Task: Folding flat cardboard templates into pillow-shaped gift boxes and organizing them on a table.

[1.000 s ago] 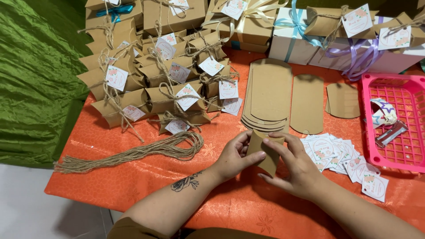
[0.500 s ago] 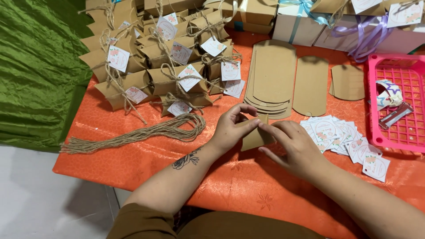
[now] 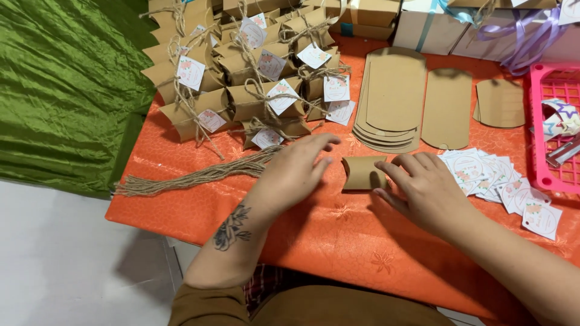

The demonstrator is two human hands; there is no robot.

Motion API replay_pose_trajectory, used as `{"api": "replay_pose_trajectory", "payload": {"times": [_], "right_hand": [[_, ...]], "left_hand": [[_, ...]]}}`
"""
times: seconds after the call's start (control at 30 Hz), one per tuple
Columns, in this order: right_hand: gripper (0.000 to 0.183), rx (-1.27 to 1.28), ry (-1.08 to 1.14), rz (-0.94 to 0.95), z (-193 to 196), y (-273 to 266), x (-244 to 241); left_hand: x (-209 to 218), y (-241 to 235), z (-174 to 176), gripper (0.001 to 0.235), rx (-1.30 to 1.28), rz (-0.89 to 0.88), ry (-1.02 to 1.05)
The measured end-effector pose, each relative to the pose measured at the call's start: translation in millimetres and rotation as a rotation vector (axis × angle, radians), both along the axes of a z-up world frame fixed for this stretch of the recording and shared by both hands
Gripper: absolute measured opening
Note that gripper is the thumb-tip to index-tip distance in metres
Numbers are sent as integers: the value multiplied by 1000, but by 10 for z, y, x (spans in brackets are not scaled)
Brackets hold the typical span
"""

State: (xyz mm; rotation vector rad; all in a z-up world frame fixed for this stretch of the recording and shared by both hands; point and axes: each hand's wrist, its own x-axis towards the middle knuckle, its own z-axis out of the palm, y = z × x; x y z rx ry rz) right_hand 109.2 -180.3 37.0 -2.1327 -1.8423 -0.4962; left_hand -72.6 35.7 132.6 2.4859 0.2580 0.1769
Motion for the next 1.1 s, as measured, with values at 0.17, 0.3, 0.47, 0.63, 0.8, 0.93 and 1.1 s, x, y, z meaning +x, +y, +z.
{"api": "replay_pose_trajectory", "payload": {"times": [0.17,0.3,0.47,0.63,0.8,0.93,1.1], "right_hand": [[38,2,-67,101,241,183,-137],[30,-32,-8,215,336,508,-277],[22,-125,202,230,196,1037,-364],[24,-269,613,132,67,1472,-473],[16,-159,1047,87,-244,1805,-596],[16,-111,1126,54,-287,1897,-570],[17,-59,1546,7,81,1712,-519]], "left_hand": [[-266,554,-428,31,237,149,64],[-294,892,-961,19,371,166,59],[-239,1113,-1409,4,558,180,-4],[-329,939,-914,9,485,165,-33],[-407,876,-644,19,202,125,8],[-493,913,-463,50,-58,112,65],[-598,967,-464,64,-66,73,210]]}}
